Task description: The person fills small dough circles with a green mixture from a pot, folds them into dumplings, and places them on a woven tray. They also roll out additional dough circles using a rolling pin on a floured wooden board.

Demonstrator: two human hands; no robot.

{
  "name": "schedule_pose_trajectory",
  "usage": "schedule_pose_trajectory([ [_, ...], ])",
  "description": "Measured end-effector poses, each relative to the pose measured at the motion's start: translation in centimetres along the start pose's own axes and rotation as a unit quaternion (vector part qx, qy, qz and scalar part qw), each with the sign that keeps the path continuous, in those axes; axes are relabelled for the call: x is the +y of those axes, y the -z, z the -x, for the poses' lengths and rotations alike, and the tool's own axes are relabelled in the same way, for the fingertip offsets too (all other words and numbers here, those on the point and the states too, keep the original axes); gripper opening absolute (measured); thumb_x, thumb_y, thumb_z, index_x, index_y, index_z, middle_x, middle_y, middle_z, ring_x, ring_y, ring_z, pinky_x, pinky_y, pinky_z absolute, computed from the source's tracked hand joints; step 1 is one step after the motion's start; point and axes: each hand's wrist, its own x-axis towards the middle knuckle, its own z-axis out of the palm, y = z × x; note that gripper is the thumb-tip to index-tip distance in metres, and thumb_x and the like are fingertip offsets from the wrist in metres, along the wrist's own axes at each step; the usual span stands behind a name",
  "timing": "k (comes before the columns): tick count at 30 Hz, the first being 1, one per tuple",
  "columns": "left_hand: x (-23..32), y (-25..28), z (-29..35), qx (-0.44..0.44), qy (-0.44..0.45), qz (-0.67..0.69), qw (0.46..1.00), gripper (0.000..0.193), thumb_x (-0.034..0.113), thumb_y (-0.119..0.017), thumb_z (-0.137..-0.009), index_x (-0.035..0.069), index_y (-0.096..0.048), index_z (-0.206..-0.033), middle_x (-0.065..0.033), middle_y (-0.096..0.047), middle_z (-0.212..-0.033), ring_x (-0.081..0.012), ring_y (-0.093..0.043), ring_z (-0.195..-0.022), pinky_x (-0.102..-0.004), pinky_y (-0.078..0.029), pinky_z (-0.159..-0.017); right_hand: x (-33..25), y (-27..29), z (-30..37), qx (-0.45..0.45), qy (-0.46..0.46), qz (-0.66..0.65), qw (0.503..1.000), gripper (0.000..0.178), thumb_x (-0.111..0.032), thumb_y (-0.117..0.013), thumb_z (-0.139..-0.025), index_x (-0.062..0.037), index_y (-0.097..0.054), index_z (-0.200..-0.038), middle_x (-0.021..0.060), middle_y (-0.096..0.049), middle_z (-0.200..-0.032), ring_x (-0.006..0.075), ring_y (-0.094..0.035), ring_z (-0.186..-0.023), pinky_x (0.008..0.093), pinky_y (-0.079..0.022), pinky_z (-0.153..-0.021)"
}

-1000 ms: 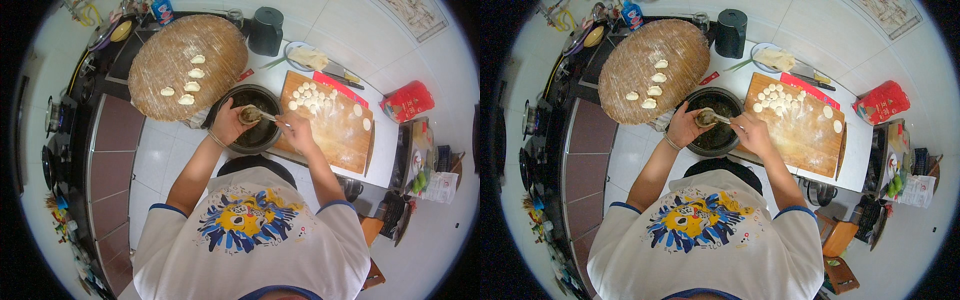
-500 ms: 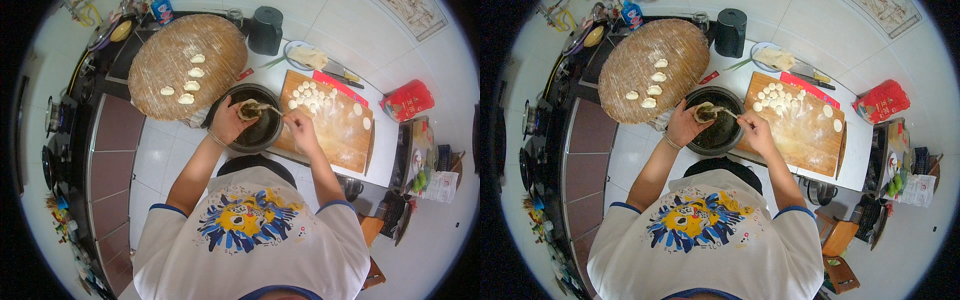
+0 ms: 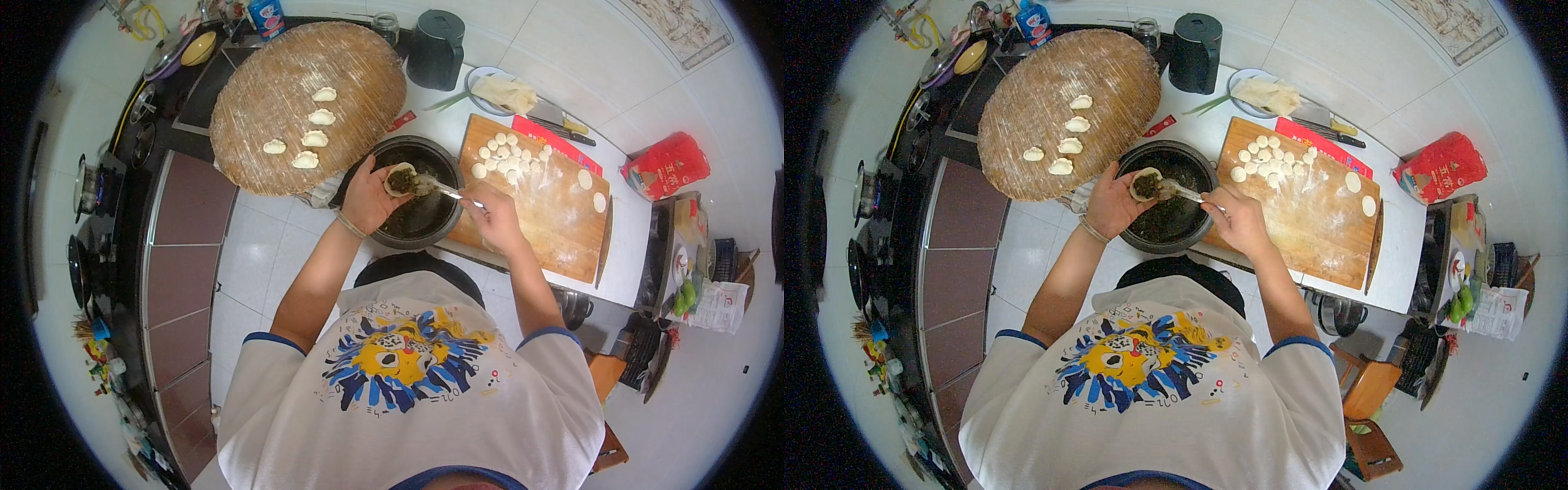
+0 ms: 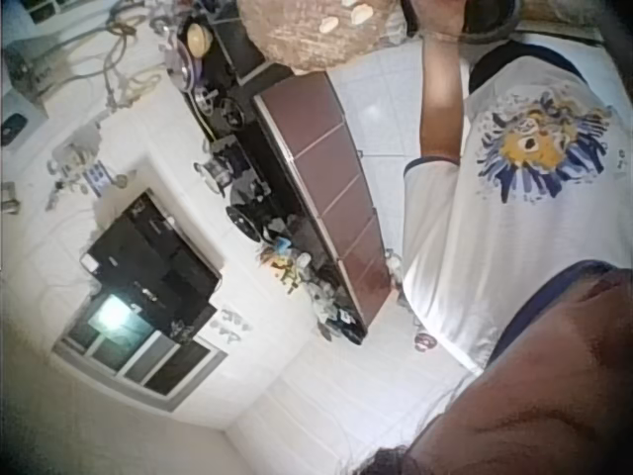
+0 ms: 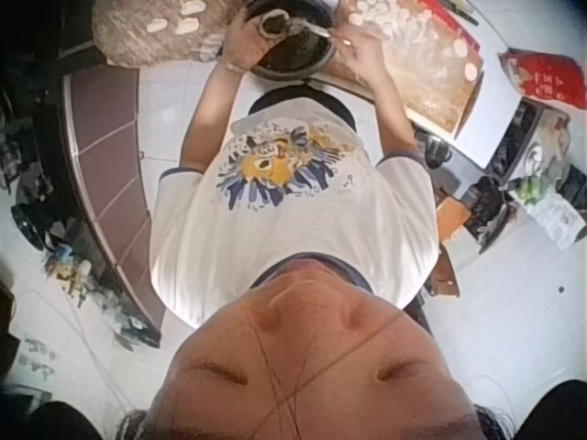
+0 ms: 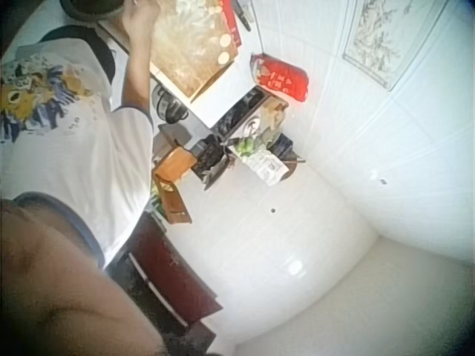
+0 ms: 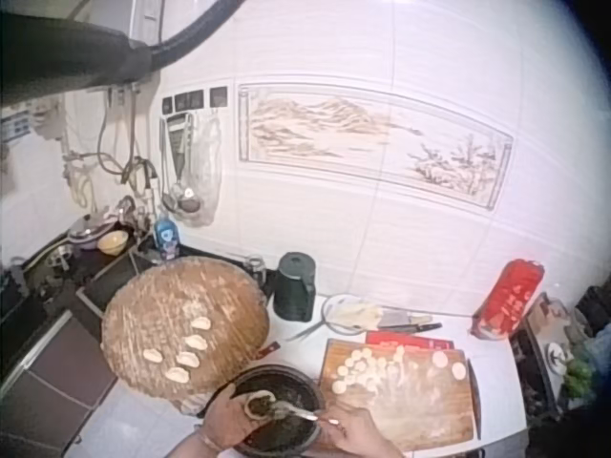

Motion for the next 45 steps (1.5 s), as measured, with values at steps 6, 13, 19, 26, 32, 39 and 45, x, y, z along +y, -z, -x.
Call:
schedule_pose_trajectory([
  [6,-0.1,0.3,-0.3,0.026,-0.013,0.021,0.999,0.061,0.047,-0.023,-0.095,-0.004,-0.046,-0.118,-0.0148,-0.054,-0.115,-0.0264,-0.051,-0.108,-0.0393,-0.041,-0.094,-0.7,0.9,-0.1,-0.024,0.006,0.084,0.996,0.008,-0.007,-0.063,-0.076,-0.0044,-0.06,-0.082,0.0109,-0.057,-0.073,0.0292,-0.058,-0.065,0.0352,-0.046,-0.055],
  [13,0.3,1.1,-0.5,0.022,-0.033,0.027,0.999,0.062,0.048,-0.025,-0.094,-0.005,-0.044,-0.12,-0.0165,-0.053,-0.115,-0.0287,-0.051,-0.108,-0.0438,-0.04,-0.096,1.5,-1.1,1.2,-0.017,-0.037,0.112,0.993,0.008,-0.013,-0.061,-0.078,-0.0079,-0.057,-0.084,0.0105,-0.058,-0.077,0.031,-0.059,-0.068,0.0382,-0.048,-0.057],
  [19,0.0,1.1,-0.5,0.023,-0.034,0.015,0.999,0.057,0.045,-0.027,-0.095,-0.004,-0.046,-0.118,-0.0157,-0.054,-0.113,-0.0284,-0.052,-0.107,-0.0447,-0.04,-0.096,4.3,-9.2,2.4,-0.022,-0.056,0.248,0.967,0.012,-0.017,-0.059,-0.079,-0.0082,-0.051,-0.083,0.0089,-0.054,-0.072,0.0285,-0.057,-0.068,0.0376,-0.047,-0.058],
  [26,-0.6,1.5,-0.5,-0.002,-0.064,-0.044,0.997,0.038,0.024,-0.034,-0.096,-0.005,-0.046,-0.118,-0.0141,-0.056,-0.111,-0.025,-0.054,-0.105,-0.0395,-0.044,-0.095,5.4,-13.7,2.9,-0.109,-0.082,0.353,0.925,0.014,-0.017,-0.06,-0.076,-0.0057,-0.055,-0.083,0.0103,-0.05,-0.09,0.0259,-0.052,-0.086,0.0351,-0.046,-0.068],
  [32,-0.4,0.2,0.5,-0.01,-0.051,-0.098,0.994,0.03,0.002,-0.042,-0.09,-0.004,-0.046,-0.12,-0.0127,-0.057,-0.109,-0.023,-0.058,-0.1,-0.037,-0.049,-0.091,3.1,-10.2,2.3,-0.053,-0.058,0.179,0.981,0.013,-0.01,-0.064,-0.072,-0.0037,-0.059,-0.083,0.0112,-0.053,-0.083,0.0295,-0.053,-0.081,0.0383,-0.045,-0.07],
  [39,-0.9,-0.9,0.3,-0.025,-0.01,-0.108,0.994,0.029,0.005,-0.043,-0.092,0.0,-0.048,-0.12,-0.0126,-0.057,-0.112,-0.0224,-0.058,-0.102,-0.0376,-0.05,-0.089,-1.4,-4.8,-0.5,0.095,0.053,0.014,0.994,0.024,-0.003,-0.071,-0.066,-0.0035,-0.057,-0.086,0.0113,-0.058,-0.087,0.0311,-0.055,-0.082,0.0376,-0.044,-0.071],
  [45,-1.7,-1.1,-0.3,-0.053,0.008,-0.091,0.994,0.028,0.007,-0.042,-0.093,0.002,-0.049,-0.119,-0.0122,-0.057,-0.112,-0.0217,-0.058,-0.102,-0.0379,-0.049,-0.09,-1.0,-4.5,-0.2,0.142,0.058,0.007,0.988,0.029,0.0,-0.072,-0.064,-0.0038,-0.056,-0.088,0.0109,-0.057,-0.085,0.0299,-0.055,-0.08,0.0366,-0.045,-0.069],
])
